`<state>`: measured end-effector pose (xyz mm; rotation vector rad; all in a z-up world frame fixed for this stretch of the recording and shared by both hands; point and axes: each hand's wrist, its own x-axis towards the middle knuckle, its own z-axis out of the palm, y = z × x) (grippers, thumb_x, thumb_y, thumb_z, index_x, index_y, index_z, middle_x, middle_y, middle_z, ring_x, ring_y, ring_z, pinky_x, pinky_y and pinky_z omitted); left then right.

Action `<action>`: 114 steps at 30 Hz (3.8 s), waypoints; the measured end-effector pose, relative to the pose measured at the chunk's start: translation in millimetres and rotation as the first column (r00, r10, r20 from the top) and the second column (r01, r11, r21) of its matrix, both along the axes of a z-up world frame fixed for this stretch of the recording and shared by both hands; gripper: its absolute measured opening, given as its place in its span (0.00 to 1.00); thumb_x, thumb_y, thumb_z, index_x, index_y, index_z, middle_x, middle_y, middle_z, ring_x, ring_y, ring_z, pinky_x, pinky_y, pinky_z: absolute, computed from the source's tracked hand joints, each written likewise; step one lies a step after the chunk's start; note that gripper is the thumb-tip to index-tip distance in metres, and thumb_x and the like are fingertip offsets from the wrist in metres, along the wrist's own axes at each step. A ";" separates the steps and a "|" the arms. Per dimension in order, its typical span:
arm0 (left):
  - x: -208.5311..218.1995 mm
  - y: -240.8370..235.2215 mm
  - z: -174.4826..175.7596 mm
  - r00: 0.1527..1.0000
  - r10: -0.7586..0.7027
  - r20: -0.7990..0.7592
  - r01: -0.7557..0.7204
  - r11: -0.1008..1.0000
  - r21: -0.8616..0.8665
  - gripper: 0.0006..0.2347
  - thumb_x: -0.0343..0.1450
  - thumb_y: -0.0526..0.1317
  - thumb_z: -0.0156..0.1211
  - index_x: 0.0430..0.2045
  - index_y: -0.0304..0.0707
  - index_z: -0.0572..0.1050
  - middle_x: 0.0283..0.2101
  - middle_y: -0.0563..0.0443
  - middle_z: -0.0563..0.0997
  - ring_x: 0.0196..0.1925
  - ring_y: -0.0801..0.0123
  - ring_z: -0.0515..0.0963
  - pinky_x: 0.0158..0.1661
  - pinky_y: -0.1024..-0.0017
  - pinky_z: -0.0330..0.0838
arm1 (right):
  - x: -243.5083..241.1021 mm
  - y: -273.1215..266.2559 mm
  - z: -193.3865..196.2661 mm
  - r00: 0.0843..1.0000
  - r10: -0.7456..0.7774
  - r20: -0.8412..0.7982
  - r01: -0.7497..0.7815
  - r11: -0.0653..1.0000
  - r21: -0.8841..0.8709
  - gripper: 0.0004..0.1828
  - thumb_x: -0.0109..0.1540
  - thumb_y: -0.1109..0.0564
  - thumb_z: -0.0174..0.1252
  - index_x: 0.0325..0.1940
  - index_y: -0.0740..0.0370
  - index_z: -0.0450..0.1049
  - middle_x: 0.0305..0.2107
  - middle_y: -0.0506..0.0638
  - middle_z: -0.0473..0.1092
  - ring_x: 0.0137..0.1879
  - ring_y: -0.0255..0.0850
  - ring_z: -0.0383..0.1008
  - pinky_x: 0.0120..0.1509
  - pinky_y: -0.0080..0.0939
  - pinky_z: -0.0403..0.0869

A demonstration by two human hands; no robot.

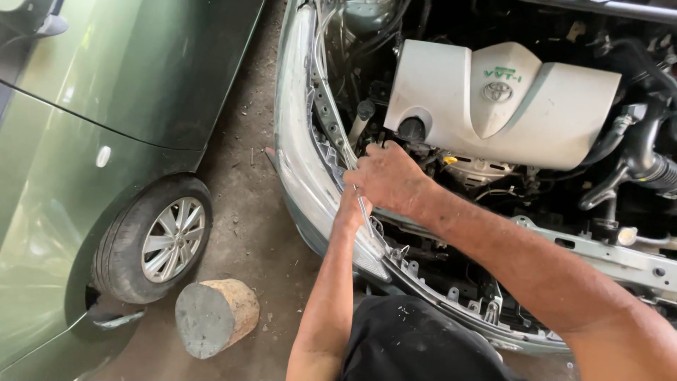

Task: The person uses a wrench to loosen and remove bolts from the front bumper of a car with the hood open. They then detach the metal bumper support beam and reposition it within the engine bay area.

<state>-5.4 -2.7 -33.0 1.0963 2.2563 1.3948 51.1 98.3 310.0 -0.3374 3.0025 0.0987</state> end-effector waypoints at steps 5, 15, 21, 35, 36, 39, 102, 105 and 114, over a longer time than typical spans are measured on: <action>-4.6 18.1 0.9 0.630 -0.202 0.750 -0.168 0.908 0.385 0.11 0.74 0.35 0.54 0.47 0.25 0.73 0.43 0.44 0.79 0.45 0.64 0.78 0.40 0.69 0.73 | -4.7 6.8 -2.4 0.999 -0.013 -0.052 0.013 1.000 0.004 0.11 0.56 0.45 0.62 0.40 0.45 0.74 0.32 0.45 0.73 0.48 0.46 0.72 0.46 0.52 0.71; -6.5 8.1 63.8 0.941 0.041 0.337 -0.053 0.998 0.026 0.12 0.72 0.39 0.52 0.42 0.29 0.77 0.43 0.38 0.84 0.48 0.54 0.83 0.44 0.60 0.76 | 0.5 1.1 -12.7 0.991 -0.135 0.020 0.136 0.987 -0.081 0.10 0.61 0.47 0.58 0.41 0.52 0.72 0.31 0.47 0.75 0.48 0.47 0.74 0.51 0.53 0.70; -11.4 23.7 5.0 0.993 -0.070 -0.099 0.052 0.983 -0.174 0.12 0.69 0.43 0.56 0.35 0.34 0.80 0.41 0.33 0.83 0.49 0.39 0.81 0.45 0.51 0.74 | 8.1 -5.0 -29.0 0.964 -0.246 0.101 0.253 0.965 -0.066 0.12 0.61 0.48 0.57 0.42 0.55 0.72 0.32 0.52 0.77 0.45 0.51 0.78 0.48 0.54 0.74; -0.3 22.8 27.4 1.000 0.014 0.011 -0.012 0.987 -0.162 0.13 0.69 0.44 0.62 0.42 0.36 0.79 0.46 0.32 0.82 0.52 0.39 0.79 0.47 0.53 0.75 | 11.6 -20.0 16.1 0.988 -0.130 -0.078 0.118 0.982 -0.145 0.15 0.53 0.55 0.59 0.43 0.58 0.79 0.38 0.51 0.75 0.50 0.51 0.73 0.50 0.52 0.73; 2.0 20.8 31.8 0.999 0.008 0.040 -0.001 0.984 -0.181 0.13 0.69 0.44 0.62 0.42 0.37 0.79 0.47 0.33 0.82 0.53 0.41 0.79 0.48 0.53 0.75 | 11.2 -20.0 19.2 0.994 0.006 -0.112 -0.017 0.995 -0.099 0.15 0.49 0.57 0.62 0.40 0.57 0.80 0.39 0.49 0.74 0.52 0.48 0.70 0.52 0.50 0.71; 2.0 21.6 46.0 0.996 0.007 0.091 0.012 0.978 -0.208 0.12 0.70 0.44 0.61 0.43 0.39 0.79 0.50 0.35 0.82 0.54 0.44 0.79 0.48 0.55 0.75 | 9.0 -12.4 2.2 0.994 0.104 0.033 -0.105 0.994 0.010 0.08 0.51 0.57 0.63 0.34 0.57 0.81 0.39 0.46 0.73 0.54 0.44 0.68 0.57 0.48 0.68; 117.8 77.8 42.9 0.879 -0.329 -0.345 0.045 0.777 -0.628 0.31 0.58 0.53 0.65 0.55 0.37 0.71 0.52 0.42 0.76 0.57 0.50 0.75 0.63 0.46 0.57 | -12.4 35.4 -63.5 0.954 0.061 0.293 0.193 0.625 -0.757 0.19 0.60 0.41 0.62 0.39 0.58 0.84 0.36 0.54 0.76 0.48 0.51 0.76 0.50 0.50 0.74; 112.2 84.8 34.6 0.872 -0.379 -0.310 0.069 0.722 -0.688 0.26 0.61 0.49 0.62 0.52 0.38 0.72 0.50 0.43 0.78 0.56 0.52 0.75 0.65 0.45 0.56 | -27.4 40.2 -66.5 0.888 0.073 0.455 0.359 0.508 -0.783 0.22 0.62 0.38 0.60 0.42 0.58 0.82 0.35 0.52 0.76 0.45 0.47 0.76 0.50 0.48 0.74; 101.0 100.7 32.3 0.814 -0.534 -0.230 0.150 0.575 -0.804 0.10 0.72 0.40 0.52 0.44 0.40 0.76 0.42 0.48 0.81 0.51 0.58 0.76 0.69 0.43 0.53 | -5.0 -2.4 -122.6 0.852 0.199 0.485 0.501 -0.036 -0.865 0.23 0.66 0.38 0.56 0.43 0.61 0.81 0.33 0.52 0.74 0.44 0.44 0.75 0.53 0.45 0.74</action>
